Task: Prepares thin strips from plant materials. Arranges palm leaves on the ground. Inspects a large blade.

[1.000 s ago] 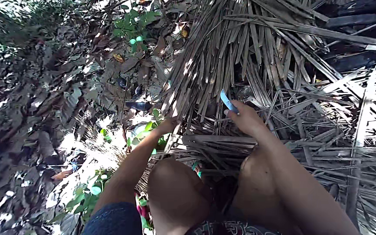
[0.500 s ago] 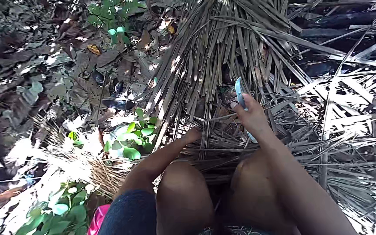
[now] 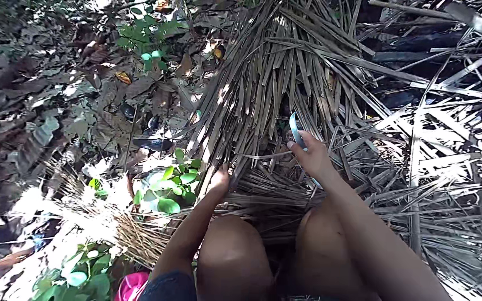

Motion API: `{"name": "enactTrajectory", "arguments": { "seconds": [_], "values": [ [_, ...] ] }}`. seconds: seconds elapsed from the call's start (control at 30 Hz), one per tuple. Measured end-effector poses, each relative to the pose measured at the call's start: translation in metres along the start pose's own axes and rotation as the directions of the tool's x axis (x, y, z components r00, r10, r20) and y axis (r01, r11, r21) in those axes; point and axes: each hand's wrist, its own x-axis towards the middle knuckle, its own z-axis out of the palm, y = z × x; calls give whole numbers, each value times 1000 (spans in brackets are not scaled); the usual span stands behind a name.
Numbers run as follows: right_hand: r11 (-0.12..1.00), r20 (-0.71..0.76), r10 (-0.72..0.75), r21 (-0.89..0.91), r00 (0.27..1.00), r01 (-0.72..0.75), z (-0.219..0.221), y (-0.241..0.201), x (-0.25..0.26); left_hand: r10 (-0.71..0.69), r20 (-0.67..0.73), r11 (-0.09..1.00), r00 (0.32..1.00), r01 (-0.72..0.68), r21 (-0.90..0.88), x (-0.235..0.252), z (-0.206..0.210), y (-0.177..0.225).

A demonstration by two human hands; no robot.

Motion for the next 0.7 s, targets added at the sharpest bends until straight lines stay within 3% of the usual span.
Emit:
{"name": "enactTrajectory", "arguments": {
  "seconds": [0.1, 0.17, 0.2, 0.27, 0.33, 0.43, 0.5, 0.6, 0.7],
  "values": [
    [1000, 21, 20, -8, 1000, -19, 0, -3, 1, 102, -133, 918, 986, -145, -370, 3, -2, -29],
    [999, 31, 30, -16, 999, -30, 0, -3, 0, 31, -285, 902, 958, -150, -406, 19, 4, -50],
    [999, 35, 29, -20, 999, -28, 0, -3, -1, -41, -287, 899, 957, -90, -429, 28, 8, -60],
    [1000, 40, 18, -21, 999, -17, 1, -2, -2, -149, -135, 838, 980, 53, -542, 46, 19, -75],
    [999, 50, 28, -34, 998, -26, 2, -1, -2, -119, 54, 743, 991, 125, -657, 51, 30, -72],
    [997, 52, 49, -59, 997, -46, -1, 0, -2, -46, 109, 617, 993, 114, -779, 45, 33, -55],
    [997, 41, 53, -58, 998, -50, -2, 3, -2, -115, 37, 659, 993, 104, -745, 49, 29, -53],
    [996, 40, 72, -62, 997, -69, 0, 0, -3, -171, -101, 909, 980, 118, -399, 41, -11, -49],
    [996, 64, 63, -60, 996, -59, 4, -3, -6, -143, -167, 926, 976, 73, -369, 35, -51, -43]
  ]
}}
